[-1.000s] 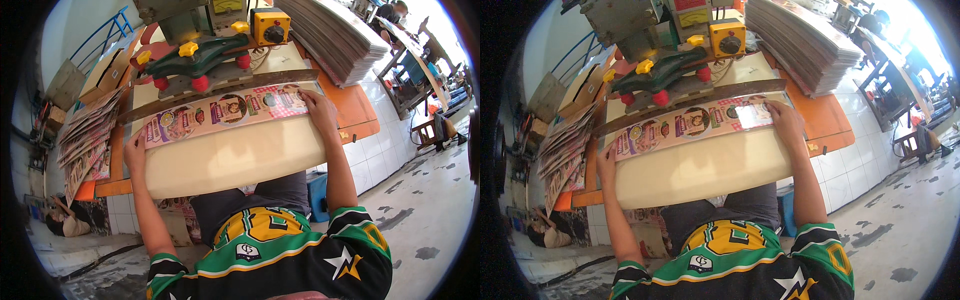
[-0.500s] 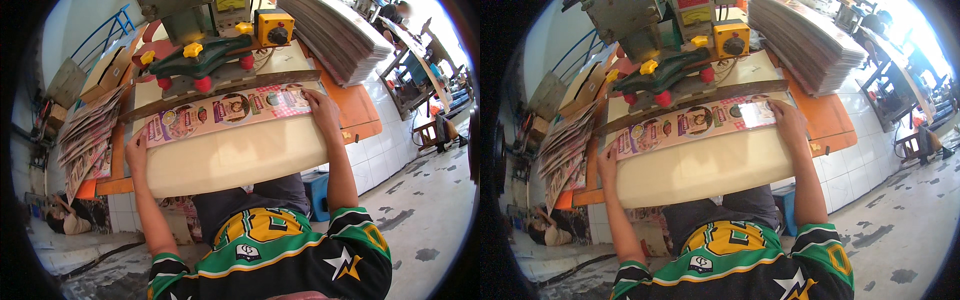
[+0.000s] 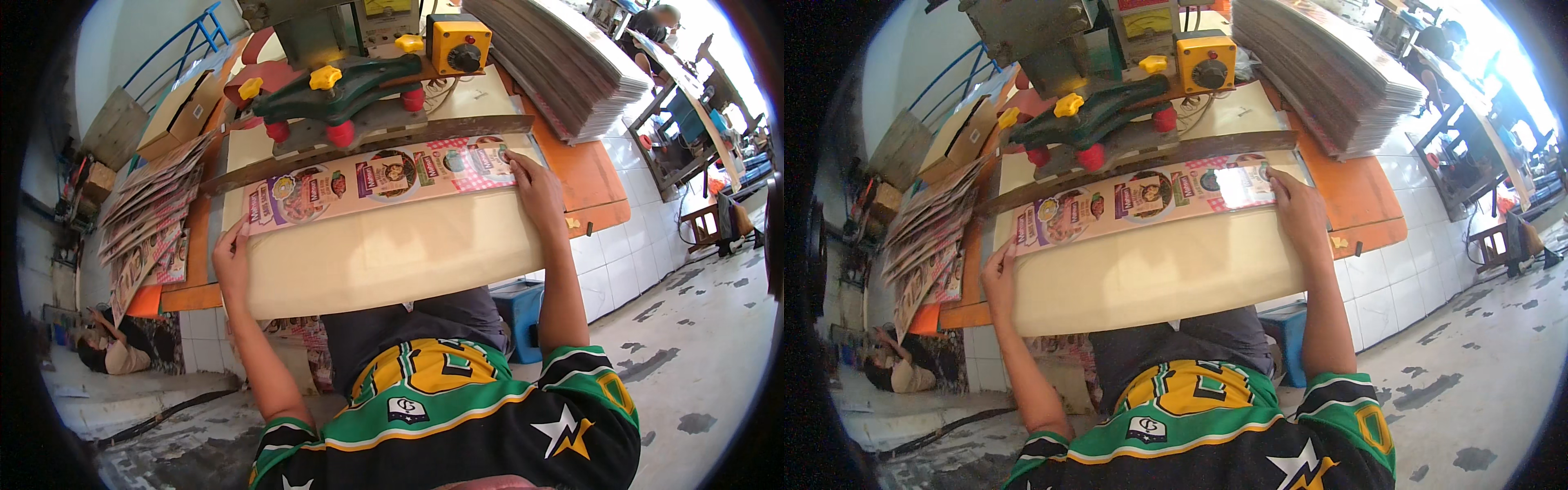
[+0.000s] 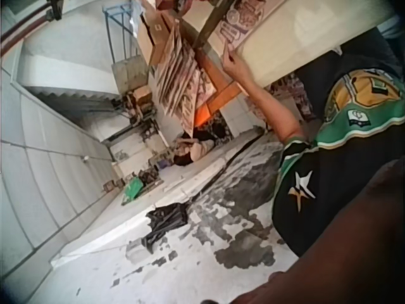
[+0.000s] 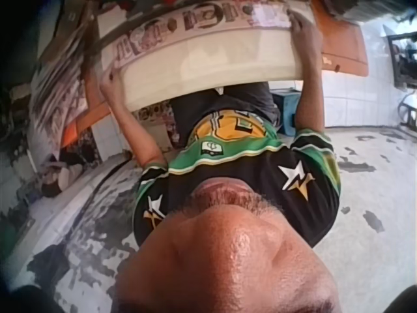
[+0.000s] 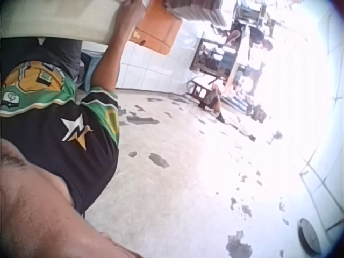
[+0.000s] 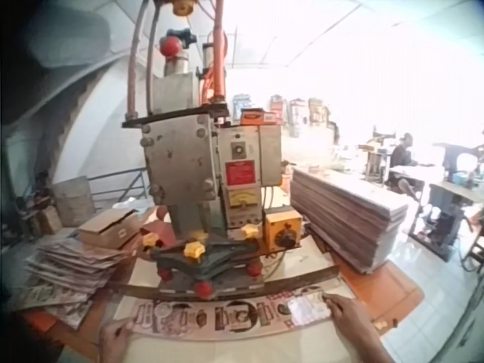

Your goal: The person positions a printed plastic sheet under a heat sealer, presses the sealer bar down by hand, and then pulls the sheet away to check the seal.

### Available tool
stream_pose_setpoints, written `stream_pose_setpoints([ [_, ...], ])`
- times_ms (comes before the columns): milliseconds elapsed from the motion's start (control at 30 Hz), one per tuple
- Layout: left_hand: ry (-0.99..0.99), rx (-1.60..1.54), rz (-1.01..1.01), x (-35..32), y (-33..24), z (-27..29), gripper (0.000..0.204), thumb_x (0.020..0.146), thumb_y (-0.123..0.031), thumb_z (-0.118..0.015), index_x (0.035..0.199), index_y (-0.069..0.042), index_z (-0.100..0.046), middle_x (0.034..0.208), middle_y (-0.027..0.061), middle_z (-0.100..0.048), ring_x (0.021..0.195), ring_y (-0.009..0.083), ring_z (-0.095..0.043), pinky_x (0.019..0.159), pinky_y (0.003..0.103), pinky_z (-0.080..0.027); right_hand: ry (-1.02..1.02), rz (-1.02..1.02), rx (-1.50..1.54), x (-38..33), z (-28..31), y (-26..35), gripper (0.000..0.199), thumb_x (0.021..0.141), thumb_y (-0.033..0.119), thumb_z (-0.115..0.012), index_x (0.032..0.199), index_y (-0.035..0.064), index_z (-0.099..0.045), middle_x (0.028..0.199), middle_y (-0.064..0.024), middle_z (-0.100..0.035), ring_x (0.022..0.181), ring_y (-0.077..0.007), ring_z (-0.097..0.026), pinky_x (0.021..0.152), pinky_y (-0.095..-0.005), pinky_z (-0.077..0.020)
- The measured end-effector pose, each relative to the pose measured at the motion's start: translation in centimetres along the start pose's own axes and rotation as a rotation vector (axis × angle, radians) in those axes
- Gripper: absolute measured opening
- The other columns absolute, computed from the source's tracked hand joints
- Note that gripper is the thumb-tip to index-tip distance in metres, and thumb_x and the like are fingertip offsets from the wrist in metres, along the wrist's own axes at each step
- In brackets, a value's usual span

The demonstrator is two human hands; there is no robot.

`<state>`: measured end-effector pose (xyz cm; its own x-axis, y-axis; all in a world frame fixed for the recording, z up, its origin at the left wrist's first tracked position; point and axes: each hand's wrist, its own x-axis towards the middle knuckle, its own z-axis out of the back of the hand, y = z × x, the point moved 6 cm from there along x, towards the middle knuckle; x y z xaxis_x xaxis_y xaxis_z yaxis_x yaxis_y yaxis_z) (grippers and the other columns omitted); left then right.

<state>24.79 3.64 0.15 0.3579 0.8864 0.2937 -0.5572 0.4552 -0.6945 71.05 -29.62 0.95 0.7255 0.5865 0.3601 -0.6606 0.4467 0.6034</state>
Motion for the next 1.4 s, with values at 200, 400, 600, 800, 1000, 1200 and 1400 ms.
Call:
stream_pose_setpoints([
  [200,-0.008,0.011,-0.022,0.1,0.7,0.0,0.031,0.104,-0.023,-0.062,0.13,-0.01,-0.072,0.101,0.0146,-0.069,0.09,0.0218,-0.063,0.085,0.031,-0.048,-0.014,0.014,0.0,0.0,-0.1,-0.1,0.028,0.1,0.025,-0.061,0.12,0.0115,-0.075,0.108,-0.0153,-0.075,0.099,-0.0364,-0.071,0.088,-0.0433,-0.0535],
  [400,-0.004,0.047,-0.031,0.1,0.5,-0.1,0.032,0.105,-0.026,-0.062,0.131,-0.011,-0.072,0.098,0.0147,-0.067,0.089,0.0232,-0.063,0.085,0.032,-0.049,-0.022,0.023,-0.014,-0.1,-0.2,-0.3,0.029,0.101,0.027,-0.059,0.121,0.0128,-0.075,0.108,-0.0142,-0.076,0.1,-0.0349,-0.071,0.088,-0.0434,-0.0527],
  [600,0.048,0.062,0.031,0.2,0.6,-0.1,0.037,0.105,-0.033,-0.06,0.133,-0.01,-0.071,0.12,0.0165,-0.071,0.104,0.0226,-0.065,0.093,0.033,-0.048,-0.021,0.005,-0.029,-0.2,-0.1,-0.2,0.029,0.101,0.027,-0.059,0.121,0.0134,-0.074,0.108,-0.0147,-0.075,0.1,-0.0352,-0.07,0.088,-0.0439,-0.0513],
  [800,0.036,0.041,0.027,0.1,0.7,-0.1,0.038,0.105,-0.034,-0.061,0.132,-0.011,-0.071,0.12,0.0168,-0.071,0.103,0.022,-0.065,0.092,0.033,-0.048,-0.032,0.004,-0.016,-0.3,-0.1,-0.2,0.029,0.1,0.027,-0.06,0.121,0.0135,-0.075,0.107,-0.0154,-0.075,0.1,-0.0358,-0.069,0.089,-0.0444,-0.0508],
  [1000,0.037,0.046,0.039,0.1,0.2,-0.1,0.038,0.104,-0.035,-0.061,0.131,-0.011,-0.072,0.12,0.0175,-0.072,0.105,0.0224,-0.065,0.093,0.033,-0.048,-0.033,0.004,-0.026,-0.3,-0.2,-0.4,0.028,0.1,0.027,-0.06,0.121,0.0142,-0.074,0.107,-0.0154,-0.075,0.1,-0.036,-0.069,0.088,-0.0449,-0.0509],
  [1200,0.035,0.025,0.035,0.1,0.5,-0.1,0.036,0.105,-0.033,-0.061,0.131,-0.01,-0.072,0.123,0.0184,-0.071,0.11,0.0227,-0.066,0.095,0.033,-0.048,-0.019,0.002,-0.064,-0.1,-0.2,-0.4,0.029,0.102,0.028,-0.059,0.122,0.0126,-0.074,0.11,-0.0149,-0.075,0.1,-0.0352,-0.07,0.088,-0.0434,-0.0524],
  [1400,0.038,0.056,0.039,0.1,0.2,-0.1,0.034,0.106,-0.029,-0.06,0.132,-0.011,-0.071,0.124,0.017,-0.071,0.108,0.0227,-0.066,0.094,0.033,-0.049,-0.01,0.0,-0.089,-0.1,-0.2,-0.4,0.03,0.103,0.027,-0.059,0.123,0.0116,-0.074,0.111,-0.0145,-0.075,0.1,-0.0347,-0.071,0.088,-0.0425,-0.0533],
])
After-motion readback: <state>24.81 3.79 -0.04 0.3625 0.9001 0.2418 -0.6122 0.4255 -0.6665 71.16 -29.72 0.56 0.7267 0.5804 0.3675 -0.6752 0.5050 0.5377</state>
